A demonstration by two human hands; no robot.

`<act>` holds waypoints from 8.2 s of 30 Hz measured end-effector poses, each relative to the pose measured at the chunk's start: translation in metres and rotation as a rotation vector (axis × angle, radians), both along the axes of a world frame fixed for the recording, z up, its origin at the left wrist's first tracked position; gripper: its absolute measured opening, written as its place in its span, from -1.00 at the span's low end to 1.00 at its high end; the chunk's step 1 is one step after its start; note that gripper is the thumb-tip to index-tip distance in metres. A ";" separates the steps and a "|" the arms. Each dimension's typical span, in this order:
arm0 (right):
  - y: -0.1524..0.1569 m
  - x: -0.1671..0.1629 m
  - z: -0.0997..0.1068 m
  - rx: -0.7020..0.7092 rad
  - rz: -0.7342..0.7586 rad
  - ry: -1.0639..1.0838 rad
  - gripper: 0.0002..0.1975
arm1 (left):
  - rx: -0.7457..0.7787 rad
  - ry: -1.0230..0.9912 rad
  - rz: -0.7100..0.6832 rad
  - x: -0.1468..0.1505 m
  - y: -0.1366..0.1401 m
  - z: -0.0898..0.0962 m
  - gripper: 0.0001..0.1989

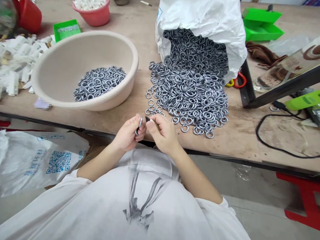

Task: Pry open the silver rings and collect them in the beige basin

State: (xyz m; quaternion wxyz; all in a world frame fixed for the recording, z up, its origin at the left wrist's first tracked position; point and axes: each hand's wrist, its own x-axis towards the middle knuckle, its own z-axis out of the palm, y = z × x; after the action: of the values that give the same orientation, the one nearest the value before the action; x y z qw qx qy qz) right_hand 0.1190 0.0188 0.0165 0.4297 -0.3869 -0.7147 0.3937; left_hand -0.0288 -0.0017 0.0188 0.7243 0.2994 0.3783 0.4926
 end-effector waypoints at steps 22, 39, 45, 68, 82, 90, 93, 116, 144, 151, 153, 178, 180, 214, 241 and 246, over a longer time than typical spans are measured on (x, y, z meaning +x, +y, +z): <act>0.031 0.014 -0.016 -0.082 -0.258 -0.332 -0.62 | 0.023 -0.007 -0.077 -0.010 -0.012 0.009 -0.45; 0.031 0.008 -0.013 -0.078 -0.103 -0.377 -0.76 | -0.255 -0.129 0.056 -0.023 0.009 0.000 -0.64; 0.020 0.008 0.001 -0.045 0.137 -0.080 -0.69 | -0.219 -0.070 -0.166 -0.010 0.003 0.000 -0.55; -0.008 0.002 0.009 0.167 0.075 -0.233 -0.63 | -0.040 0.012 0.151 0.001 -0.004 0.002 -0.50; -0.009 0.000 0.008 0.175 0.078 -0.246 -0.61 | -0.058 -0.032 0.158 0.004 -0.005 0.003 -0.48; 0.015 0.004 -0.011 -0.030 -0.116 -0.122 -0.49 | 0.067 -0.013 0.007 0.003 -0.017 0.003 -0.49; 0.033 0.015 -0.017 -0.074 -0.268 -0.202 -0.49 | 0.075 -0.033 0.003 -0.003 -0.016 0.006 -0.50; 0.047 0.002 -0.018 0.066 -0.346 -0.955 -0.69 | -0.314 -0.281 0.166 -0.020 0.007 0.005 -0.67; 0.010 -0.005 -0.007 -0.005 -0.082 0.088 -0.69 | -0.027 -0.047 -0.007 0.004 -0.004 -0.003 -0.50; 0.001 0.005 0.005 0.073 0.009 -0.227 -0.57 | -0.035 -0.088 0.011 -0.002 -0.004 -0.001 -0.52; -0.002 0.005 0.009 0.128 0.039 -0.306 -0.56 | -0.054 -0.085 0.022 -0.002 -0.004 -0.001 -0.52; 0.047 -0.003 -0.005 0.026 -0.273 -0.927 -0.68 | -0.078 -0.048 -0.006 -0.017 -0.003 -0.002 -0.66; 0.051 -0.008 -0.006 0.017 -0.295 -1.074 -0.69 | -0.085 -0.063 0.010 -0.019 -0.003 -0.002 -0.68; 0.010 0.002 0.000 -0.003 -0.025 -0.086 -0.51 | -0.074 -0.053 0.006 0.000 -0.002 0.002 -0.54; 0.035 0.014 -0.013 -0.005 -0.229 -0.379 -0.58 | -0.050 -0.073 -0.050 -0.007 -0.007 0.004 -0.54; 0.046 -0.008 -0.007 0.065 -0.169 -0.620 -0.74 | -0.095 -0.049 0.087 -0.018 0.001 0.004 -0.64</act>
State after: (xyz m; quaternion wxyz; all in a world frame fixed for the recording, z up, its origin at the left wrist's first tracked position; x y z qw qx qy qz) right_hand 0.1114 0.0652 0.0092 0.2349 -0.5321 -0.7892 0.1970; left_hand -0.0470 -0.0002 0.0229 0.7247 0.2355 0.3960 0.5123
